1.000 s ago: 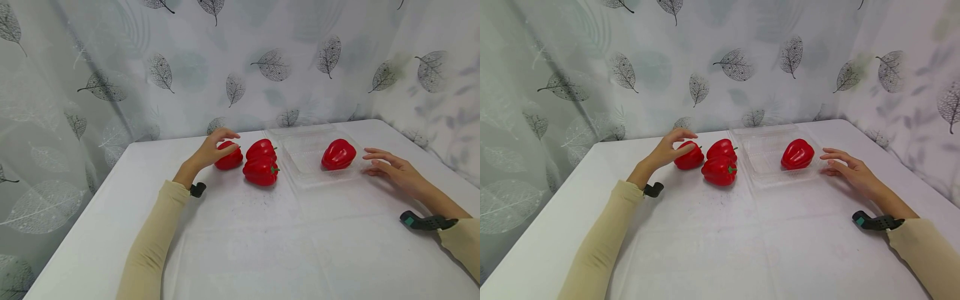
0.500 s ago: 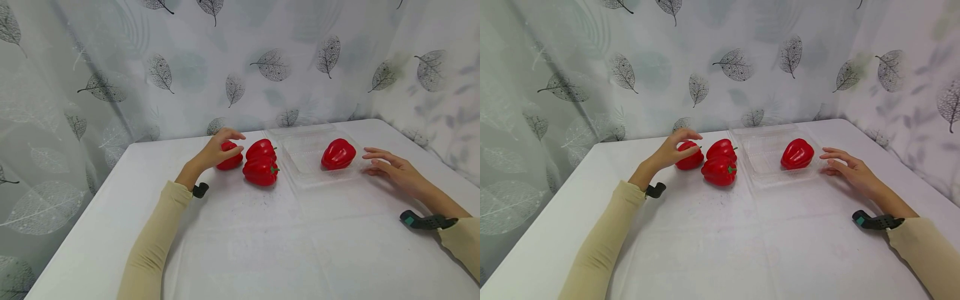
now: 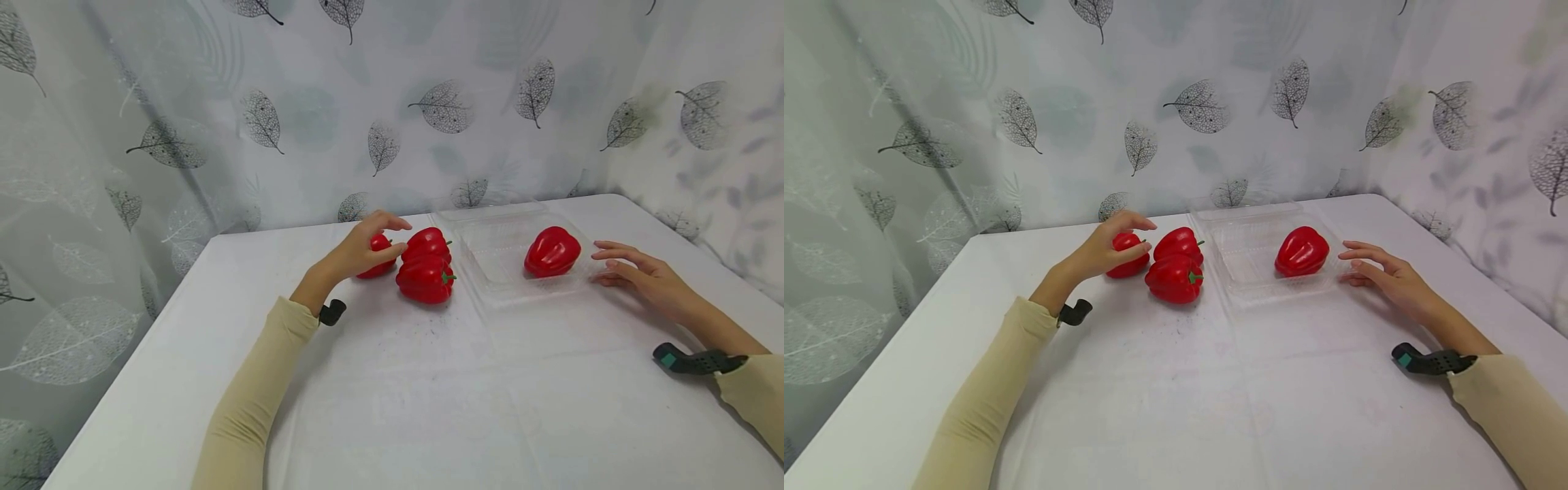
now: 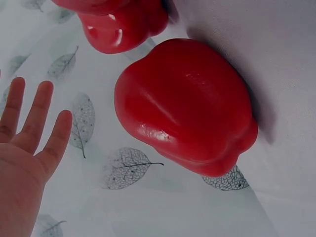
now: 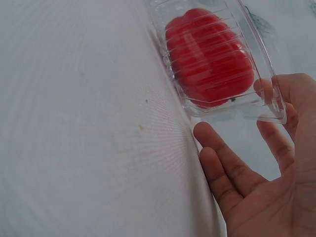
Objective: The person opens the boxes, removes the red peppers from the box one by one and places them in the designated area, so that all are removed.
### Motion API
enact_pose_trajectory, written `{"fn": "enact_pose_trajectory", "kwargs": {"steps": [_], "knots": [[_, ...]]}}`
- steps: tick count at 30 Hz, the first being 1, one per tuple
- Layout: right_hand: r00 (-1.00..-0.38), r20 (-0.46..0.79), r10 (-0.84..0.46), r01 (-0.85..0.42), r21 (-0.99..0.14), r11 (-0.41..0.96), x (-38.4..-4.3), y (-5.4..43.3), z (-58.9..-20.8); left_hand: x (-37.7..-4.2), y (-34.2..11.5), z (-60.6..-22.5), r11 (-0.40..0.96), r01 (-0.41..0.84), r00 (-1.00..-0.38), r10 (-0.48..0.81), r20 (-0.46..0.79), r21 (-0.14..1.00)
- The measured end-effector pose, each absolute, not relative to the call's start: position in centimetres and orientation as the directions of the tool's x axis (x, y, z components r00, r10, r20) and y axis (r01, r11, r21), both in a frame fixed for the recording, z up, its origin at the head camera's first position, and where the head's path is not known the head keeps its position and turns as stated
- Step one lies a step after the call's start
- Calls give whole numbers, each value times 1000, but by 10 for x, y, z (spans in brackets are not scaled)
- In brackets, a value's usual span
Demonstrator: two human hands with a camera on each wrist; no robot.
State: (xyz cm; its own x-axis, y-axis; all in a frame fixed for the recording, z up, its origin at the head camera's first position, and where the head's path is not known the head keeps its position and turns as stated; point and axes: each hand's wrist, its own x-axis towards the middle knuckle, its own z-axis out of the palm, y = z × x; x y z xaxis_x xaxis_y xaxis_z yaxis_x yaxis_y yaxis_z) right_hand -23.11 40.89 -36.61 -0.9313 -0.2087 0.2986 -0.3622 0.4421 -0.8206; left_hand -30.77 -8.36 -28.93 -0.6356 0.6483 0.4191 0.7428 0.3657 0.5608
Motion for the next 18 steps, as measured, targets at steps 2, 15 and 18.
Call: {"fn": "enact_pose_trajectory", "kwargs": {"steps": [2, 15, 18], "knots": [[-933, 296, -203, -358, -820, 446, -232, 409, -367, -306, -81, -289, 370, 749, -630, 654, 418, 551], [-920, 316, -231, -386, -827, 408, -231, 412, -365, -300, -71, -286, 329, 790, -571, 700, 428, 517], [-919, 315, -238, -389, -825, 410, -232, 412, -366, -297, -70, -286, 321, 794, -563, 709, 424, 517]]}}
